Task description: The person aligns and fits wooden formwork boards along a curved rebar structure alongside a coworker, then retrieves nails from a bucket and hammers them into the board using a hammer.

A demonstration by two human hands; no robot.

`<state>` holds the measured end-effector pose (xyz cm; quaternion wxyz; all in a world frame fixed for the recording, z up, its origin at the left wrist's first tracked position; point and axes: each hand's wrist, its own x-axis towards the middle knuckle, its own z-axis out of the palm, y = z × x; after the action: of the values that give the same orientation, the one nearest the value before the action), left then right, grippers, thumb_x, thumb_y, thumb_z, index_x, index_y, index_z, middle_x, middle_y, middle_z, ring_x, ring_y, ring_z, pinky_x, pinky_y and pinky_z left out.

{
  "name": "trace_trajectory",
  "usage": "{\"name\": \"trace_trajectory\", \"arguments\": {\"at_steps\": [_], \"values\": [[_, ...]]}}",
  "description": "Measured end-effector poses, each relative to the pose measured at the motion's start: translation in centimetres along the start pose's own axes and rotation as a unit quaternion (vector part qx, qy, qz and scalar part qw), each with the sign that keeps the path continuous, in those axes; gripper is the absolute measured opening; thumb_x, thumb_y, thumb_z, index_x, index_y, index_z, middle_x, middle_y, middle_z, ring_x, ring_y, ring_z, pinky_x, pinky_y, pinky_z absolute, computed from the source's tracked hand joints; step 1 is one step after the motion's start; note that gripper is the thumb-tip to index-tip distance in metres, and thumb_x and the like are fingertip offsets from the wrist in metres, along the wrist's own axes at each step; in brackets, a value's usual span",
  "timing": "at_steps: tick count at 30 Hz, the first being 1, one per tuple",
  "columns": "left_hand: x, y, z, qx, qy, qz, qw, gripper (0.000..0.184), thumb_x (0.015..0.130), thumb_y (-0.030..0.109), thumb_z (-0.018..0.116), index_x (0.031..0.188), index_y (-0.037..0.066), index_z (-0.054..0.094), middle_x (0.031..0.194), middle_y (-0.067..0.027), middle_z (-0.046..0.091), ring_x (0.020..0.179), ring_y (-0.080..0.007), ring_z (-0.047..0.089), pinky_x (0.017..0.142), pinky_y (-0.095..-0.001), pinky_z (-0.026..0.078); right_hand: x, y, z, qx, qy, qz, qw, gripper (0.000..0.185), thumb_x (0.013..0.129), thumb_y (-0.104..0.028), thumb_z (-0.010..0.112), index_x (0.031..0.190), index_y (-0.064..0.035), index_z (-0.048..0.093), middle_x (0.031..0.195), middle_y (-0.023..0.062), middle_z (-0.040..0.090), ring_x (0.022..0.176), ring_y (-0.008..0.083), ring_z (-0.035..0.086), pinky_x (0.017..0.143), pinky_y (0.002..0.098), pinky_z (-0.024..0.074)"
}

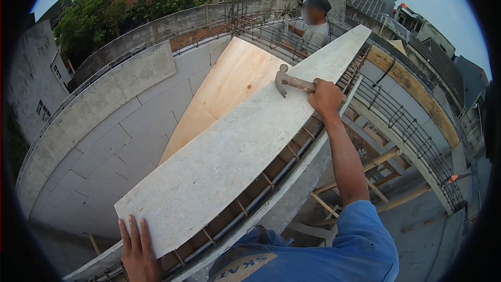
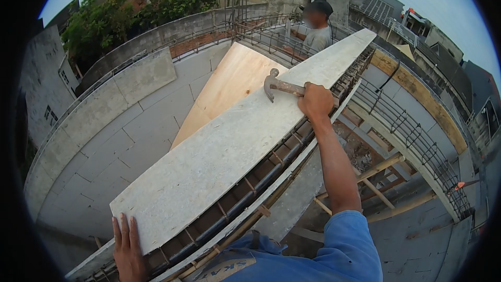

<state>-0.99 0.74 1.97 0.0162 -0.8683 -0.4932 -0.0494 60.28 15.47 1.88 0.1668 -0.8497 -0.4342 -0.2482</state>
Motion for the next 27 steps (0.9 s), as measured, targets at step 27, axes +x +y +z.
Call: {"name": "trace_trajectory", "arguments": {"at_steps": [27], "values": [[-0.2, -0.2, 0.1, 0.02, -0.036, -0.02, 0.999, 0.078, 0.089, -0.005, 0.055, 0.163, -0.001, 0.03, 0.165, -0.0309, 0.033, 0.154, -0.0525, 0.025, 0.122, -0.0495, 0.036, 0.0, 0.3, -0.2, 0.025, -0.001, -0.006, 1.0, 0.02, 0.074, -0.01, 0.069, 0.091, -0.0063, 0.079, 0.084, 0.0229, 0.075, 0.081, 0.0417, 0.076, 0.077, 0.0497, 0.0607]]}}
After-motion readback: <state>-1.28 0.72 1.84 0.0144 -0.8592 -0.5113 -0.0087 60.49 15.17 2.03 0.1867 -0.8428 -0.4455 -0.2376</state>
